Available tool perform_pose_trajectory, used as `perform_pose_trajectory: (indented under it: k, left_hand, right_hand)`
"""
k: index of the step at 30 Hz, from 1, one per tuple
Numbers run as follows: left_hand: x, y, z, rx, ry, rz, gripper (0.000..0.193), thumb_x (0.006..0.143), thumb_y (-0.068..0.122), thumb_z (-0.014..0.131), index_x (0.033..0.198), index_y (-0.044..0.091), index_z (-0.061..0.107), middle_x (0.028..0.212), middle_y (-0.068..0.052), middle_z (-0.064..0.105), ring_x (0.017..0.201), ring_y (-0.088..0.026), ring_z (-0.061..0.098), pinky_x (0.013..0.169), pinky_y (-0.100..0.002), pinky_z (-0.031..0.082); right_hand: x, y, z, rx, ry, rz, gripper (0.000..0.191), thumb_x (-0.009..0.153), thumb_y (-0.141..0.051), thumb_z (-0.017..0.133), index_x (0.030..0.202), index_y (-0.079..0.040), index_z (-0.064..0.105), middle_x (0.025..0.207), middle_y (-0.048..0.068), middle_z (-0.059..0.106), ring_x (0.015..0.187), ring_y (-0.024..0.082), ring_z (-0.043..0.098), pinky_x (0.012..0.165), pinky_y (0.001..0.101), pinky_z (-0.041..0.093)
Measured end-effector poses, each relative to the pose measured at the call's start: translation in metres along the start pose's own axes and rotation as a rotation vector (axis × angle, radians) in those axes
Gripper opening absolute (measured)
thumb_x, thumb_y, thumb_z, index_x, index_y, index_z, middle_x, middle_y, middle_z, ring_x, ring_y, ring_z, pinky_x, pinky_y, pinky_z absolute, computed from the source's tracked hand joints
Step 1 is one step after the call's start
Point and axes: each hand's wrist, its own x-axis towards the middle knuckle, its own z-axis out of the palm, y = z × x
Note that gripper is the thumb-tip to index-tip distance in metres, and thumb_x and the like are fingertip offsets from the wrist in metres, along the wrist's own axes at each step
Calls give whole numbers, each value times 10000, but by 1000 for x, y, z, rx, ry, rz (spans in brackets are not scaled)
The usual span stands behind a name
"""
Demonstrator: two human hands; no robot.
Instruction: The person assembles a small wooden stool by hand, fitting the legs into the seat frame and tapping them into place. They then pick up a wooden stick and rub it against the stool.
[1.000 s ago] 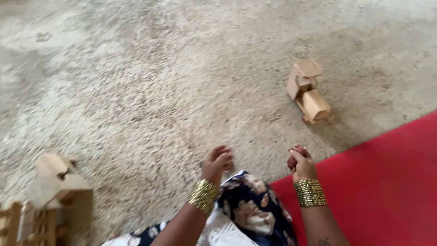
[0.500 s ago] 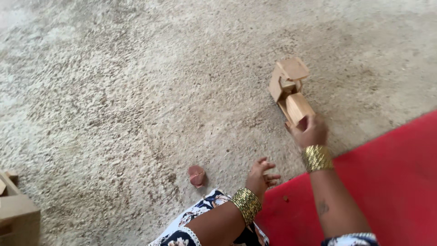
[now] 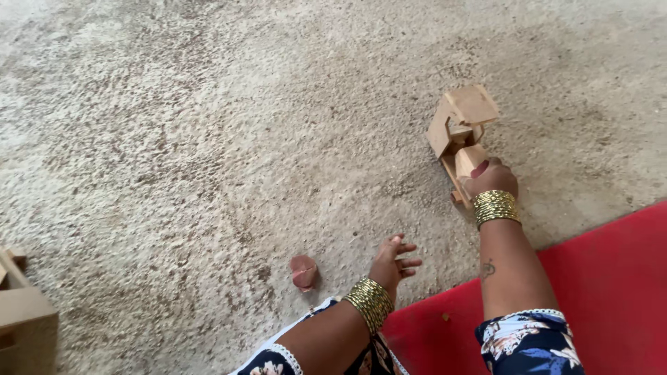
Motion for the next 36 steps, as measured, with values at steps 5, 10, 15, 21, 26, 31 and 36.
perform_pose_trajectory:
  k: [5, 10, 15, 21, 26, 31, 36]
  left_hand:
    - [17, 14, -14, -106, -27, 30, 558, 1011, 425, 476, 1475, 114, 457, 1188, -60, 628, 942, -180, 648, 808, -336, 524]
    - [26, 20, -28, -187, 27, 56, 611, 997, 483, 494, 1481, 121, 407, 1336, -84, 563, 1161, -257, 572, 988, -409, 469]
    - [23, 29, -32, -317, 118, 168, 751, 959, 647, 445, 1505, 131, 426, 1506, -67, 515, 1360, -232, 463, 1148, -388, 327]
    - [-41, 53, -48, -403, 88, 151, 693, 961, 602, 500, 1459, 122, 455, 1398, -127, 574, 1288, -322, 526, 1144, -433, 407]
    - [-135, 100, -94, -424, -97, 200, 753, 964, 613, 498, 1470, 56, 468, 1365, -168, 559, 1236, -312, 570, 1069, -510, 474]
    - [-262, 167, -181, 75, -177, 400, 850, 823, 592, 617, 1512, 200, 311, 1508, -160, 421, 1343, -364, 510, 1075, -539, 486]
    - [-382, 195, -277, 719, 23, 685, 876, 927, 626, 591, 1611, 119, 386, 1643, -224, 183, 1474, -403, 371, 1152, -497, 418]
  right_hand:
    - [-34, 8, 6, 74, 96, -133, 518, 758, -447, 871, 1046, -71, 659, 1006, 152, 731, 927, 341, 705, 854, 473, 572]
    - [-123, 4, 3, 295, -1, -138, 680, 761, -484, 835, 1221, -32, 619, 1027, 151, 708, 871, 296, 709, 737, 429, 597]
    - [-237, -19, 7, 605, -131, -153, 811, 624, -394, 873, 1309, -44, 618, 1041, 149, 737, 887, 265, 731, 751, 401, 606]
    - [-302, -47, -14, 612, 45, -286, 782, 586, -336, 919, 1265, -44, 666, 1008, 155, 735, 866, 261, 731, 757, 394, 597]
    - [-329, -61, -64, 518, 50, -509, 693, 557, -374, 958, 1096, -39, 679, 893, 141, 696, 741, 257, 695, 674, 385, 576]
    - [-388, -128, -112, 627, -21, -914, 570, 530, -352, 938, 967, -68, 707, 797, 58, 683, 674, 192, 664, 610, 360, 553]
    - [-470, -236, -125, 609, 32, -1202, 674, 463, -429, 971, 940, -53, 678, 721, 64, 600, 618, 225, 566, 587, 382, 506]
